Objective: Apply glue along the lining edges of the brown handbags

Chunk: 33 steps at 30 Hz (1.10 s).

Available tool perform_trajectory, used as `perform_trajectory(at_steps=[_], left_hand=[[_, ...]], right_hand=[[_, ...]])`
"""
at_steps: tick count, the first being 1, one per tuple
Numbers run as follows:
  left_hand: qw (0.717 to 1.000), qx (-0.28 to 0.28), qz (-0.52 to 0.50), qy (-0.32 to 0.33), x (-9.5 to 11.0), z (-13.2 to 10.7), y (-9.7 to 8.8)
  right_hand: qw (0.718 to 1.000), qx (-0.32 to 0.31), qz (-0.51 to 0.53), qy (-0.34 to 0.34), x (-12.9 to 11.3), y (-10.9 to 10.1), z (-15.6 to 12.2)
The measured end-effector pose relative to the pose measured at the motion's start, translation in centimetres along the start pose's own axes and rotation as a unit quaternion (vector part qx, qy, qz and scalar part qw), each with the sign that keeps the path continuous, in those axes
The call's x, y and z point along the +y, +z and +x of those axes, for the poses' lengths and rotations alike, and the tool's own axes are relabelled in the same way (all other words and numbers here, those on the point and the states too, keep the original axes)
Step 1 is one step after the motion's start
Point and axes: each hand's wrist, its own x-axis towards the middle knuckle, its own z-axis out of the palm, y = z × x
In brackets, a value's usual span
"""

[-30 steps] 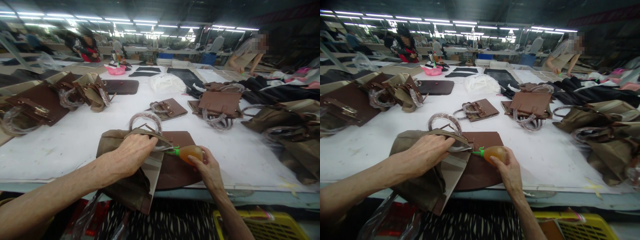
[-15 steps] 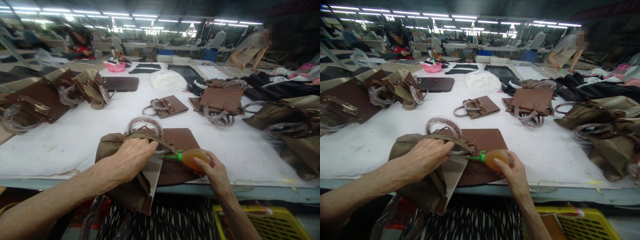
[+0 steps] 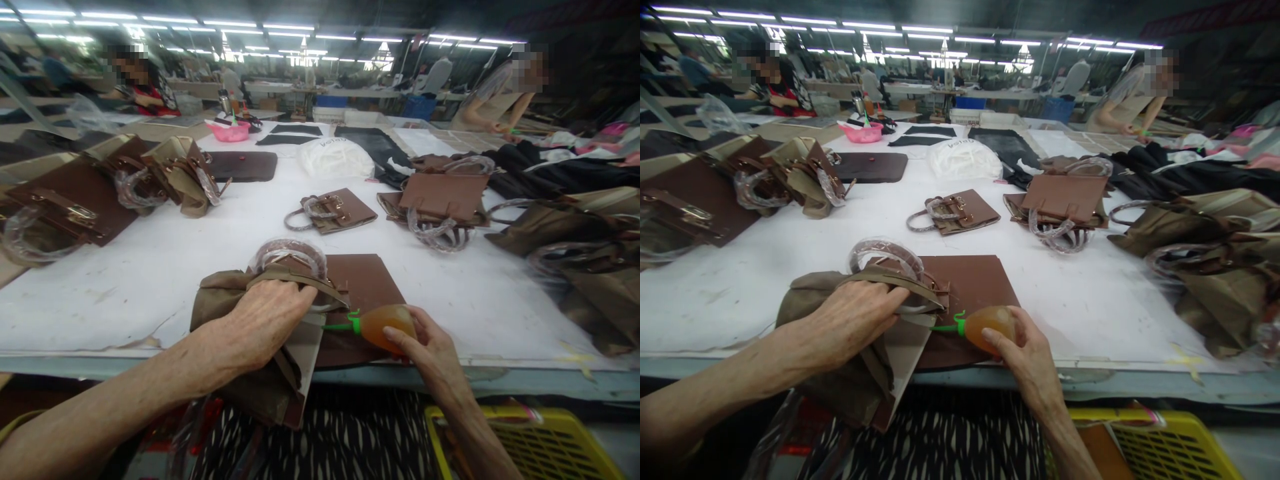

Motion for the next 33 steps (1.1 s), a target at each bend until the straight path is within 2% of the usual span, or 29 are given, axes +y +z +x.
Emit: perform_trajectory(at_steps=[3, 11, 17, 24, 33], left_hand=[[1.000, -0.013, 0.004, -0.004, 0.1, 0.0, 0.0], [1.000, 0.018, -0.001, 0.000, 0.0, 0.0, 0.5], [1.000, 0.006, 0.006, -0.013, 0.1, 0.0, 0.3], [0.998, 0.054, -0.006, 0.011, -0.2, -0.3, 1.1], [0.998, 0.064, -0.007, 0.025, -0.1, -0.4, 1.4]], right_hand=[[1.000, 0.009, 0.009, 0.004, 0.0, 0.1, -0.1], [1.000, 0.017, 0.016, 0.003, 0.8, 0.6, -0.1], [0.999, 0.041, 0.032, -0.008, 1.3, 0.7, 0.4], [1.000, 0.020, 0.022, 0.010, 1.2, 0.5, -0.5], [1.000, 0.003, 0.016, 0.024, 0.6, 0.3, -0.5]])
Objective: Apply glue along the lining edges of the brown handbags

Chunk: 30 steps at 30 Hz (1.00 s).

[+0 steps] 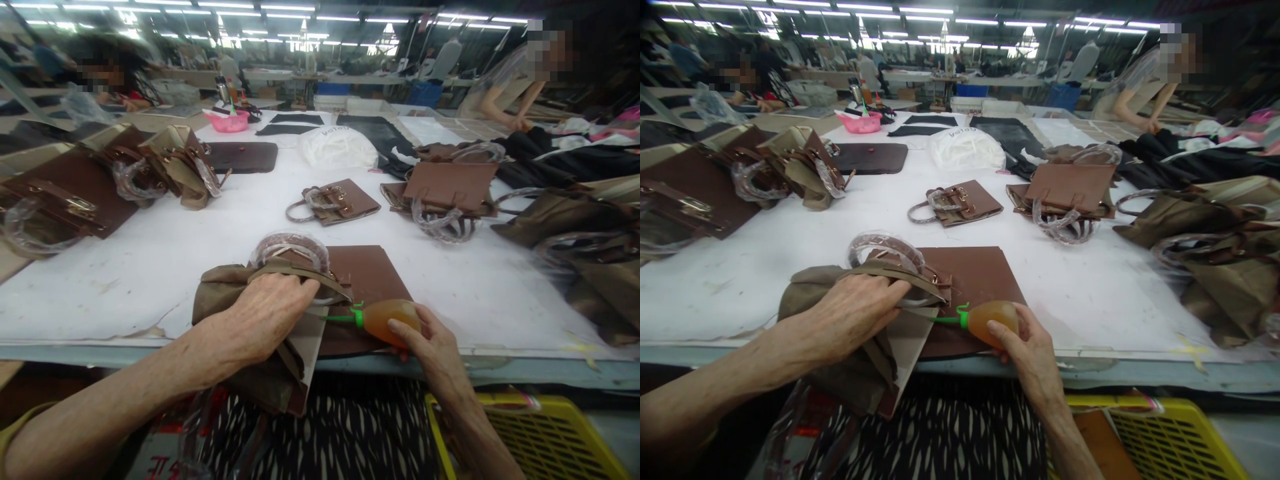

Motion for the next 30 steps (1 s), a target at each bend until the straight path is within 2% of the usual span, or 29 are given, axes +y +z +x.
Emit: perform_trajectory(at_steps=[7, 13, 18, 23, 30], left_hand=[[1.000, -0.028, 0.007, -0.006, 0.1, 0.1, -0.5], [1.000, -0.022, 0.019, -0.007, 0.2, 0.1, -0.4], [1.000, 0.013, 0.015, 0.000, 0.1, -0.1, -0.1], [1.000, -0.014, 0.027, -0.010, 0.2, 0.3, -0.5], [0.999, -0.009, 0.039, -0.011, 0.2, 0.5, -0.6]], right_hand=[[0.999, -0.017, 0.015, 0.030, 0.3, 0.0, -0.4], [0.997, -0.054, 0.011, 0.057, 0.3, -0.3, -1.1], [0.996, -0.065, 0.009, 0.054, 0.1, -0.4, -1.8], [0.995, -0.072, 0.014, 0.064, -0.1, -0.3, -2.6], [0.996, -0.061, 0.042, 0.055, 0.3, -0.4, -3.4]])
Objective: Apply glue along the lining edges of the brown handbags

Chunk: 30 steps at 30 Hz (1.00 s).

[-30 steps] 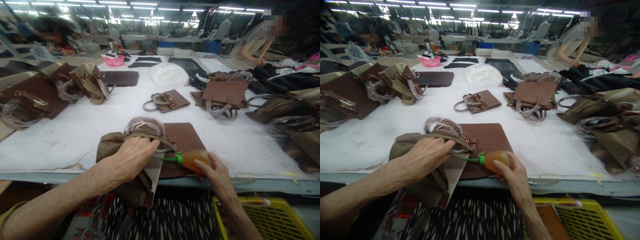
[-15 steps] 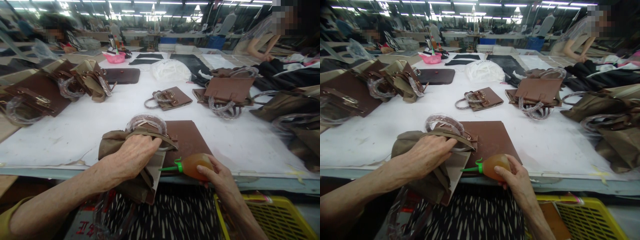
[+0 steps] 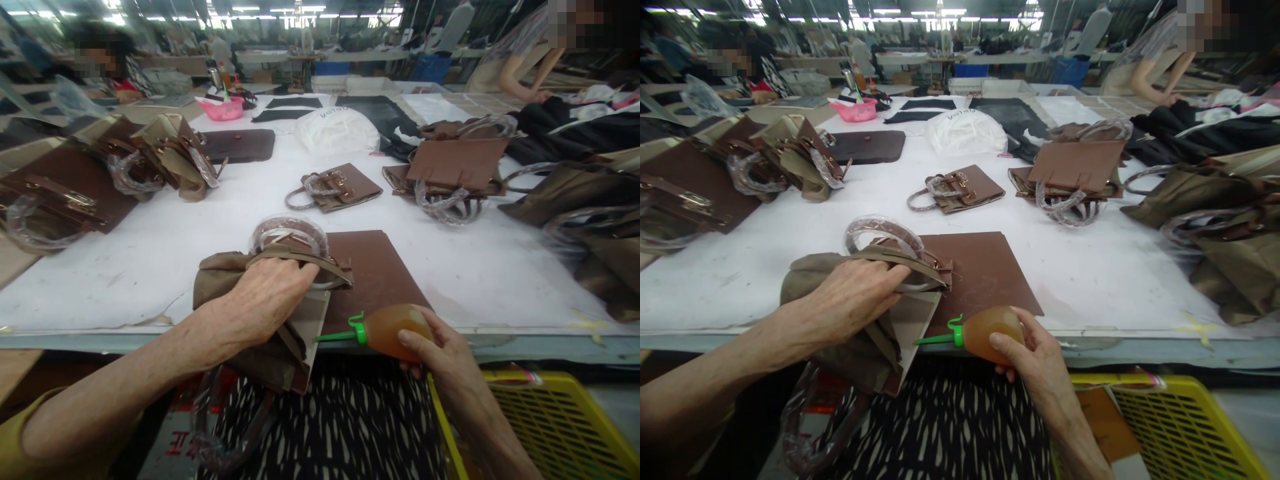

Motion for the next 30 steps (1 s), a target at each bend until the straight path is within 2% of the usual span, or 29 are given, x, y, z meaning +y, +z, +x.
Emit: perform_trajectory(at_steps=[8, 18, 22, 26, 30], left_hand=[[1.000, 0.000, 0.008, -0.004, 0.0, 0.0, 0.3], [0.999, 0.023, 0.025, 0.007, -0.1, -0.2, 0.4], [1.000, 0.006, 0.024, 0.004, 0.0, -0.1, 0.3], [0.999, -0.018, 0.033, -0.015, 0.1, 0.1, 0.0], [0.999, -0.019, 0.040, -0.014, 0.1, 0.0, -0.1]], right_hand=[[1.000, 0.006, -0.002, 0.005, 0.4, 0.4, 0.3], [0.999, -0.018, 0.000, 0.029, 0.7, 0.3, -1.0], [0.999, -0.026, 0.012, 0.040, 0.6, 0.6, -1.7], [0.999, -0.009, 0.027, 0.042, 0.3, 0.4, -2.4], [0.999, 0.022, 0.030, 0.022, -0.1, 0.3, -2.7]])
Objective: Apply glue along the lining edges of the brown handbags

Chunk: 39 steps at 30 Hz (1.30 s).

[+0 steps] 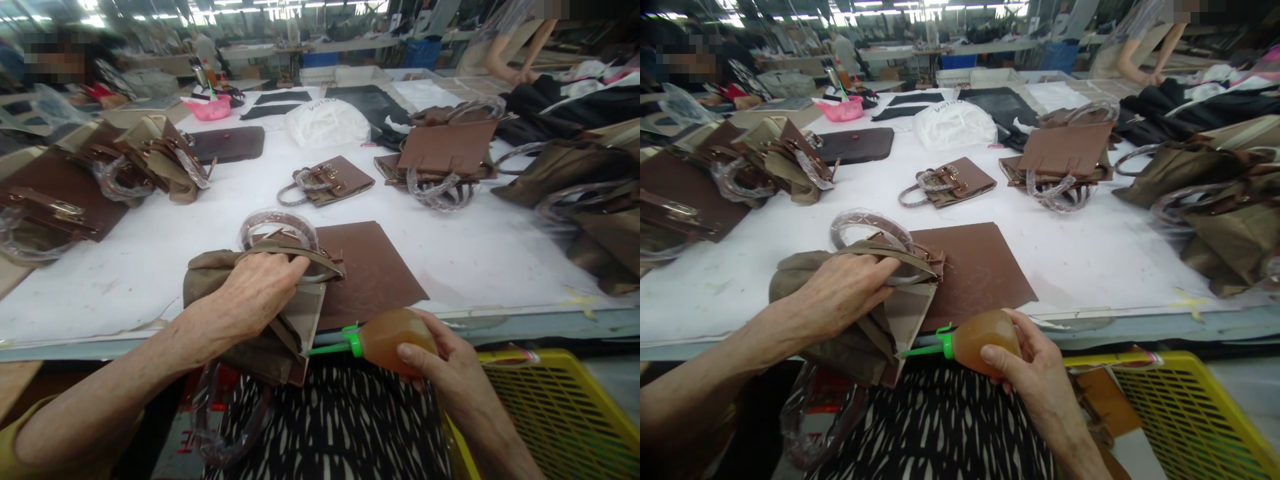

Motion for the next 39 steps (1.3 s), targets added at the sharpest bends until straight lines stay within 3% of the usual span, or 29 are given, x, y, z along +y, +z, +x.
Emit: perform_trajectory(at_steps=[6, 14, 33, 39], left_hand=[[1.000, -0.002, 0.002, 0.002, 0.0, 0.1, 0.0], [1.000, 0.005, -0.005, 0.001, 0.1, 0.0, -0.1], [1.000, 0.005, 0.015, 0.000, -0.1, 0.3, 0.0], [1.000, 0.023, 0.009, 0.007, -0.1, 0.2, 0.0]], right_hand=[[0.999, -0.038, 0.005, 0.007, 0.6, 0.3, -0.1], [1.000, -0.008, -0.003, -0.020, 0.8, 0.6, 1.0], [0.994, -0.057, 0.072, 0.050, 3.0, 0.0, -0.8], [0.984, -0.010, 0.162, 0.073, 3.6, 0.7, -1.1]])
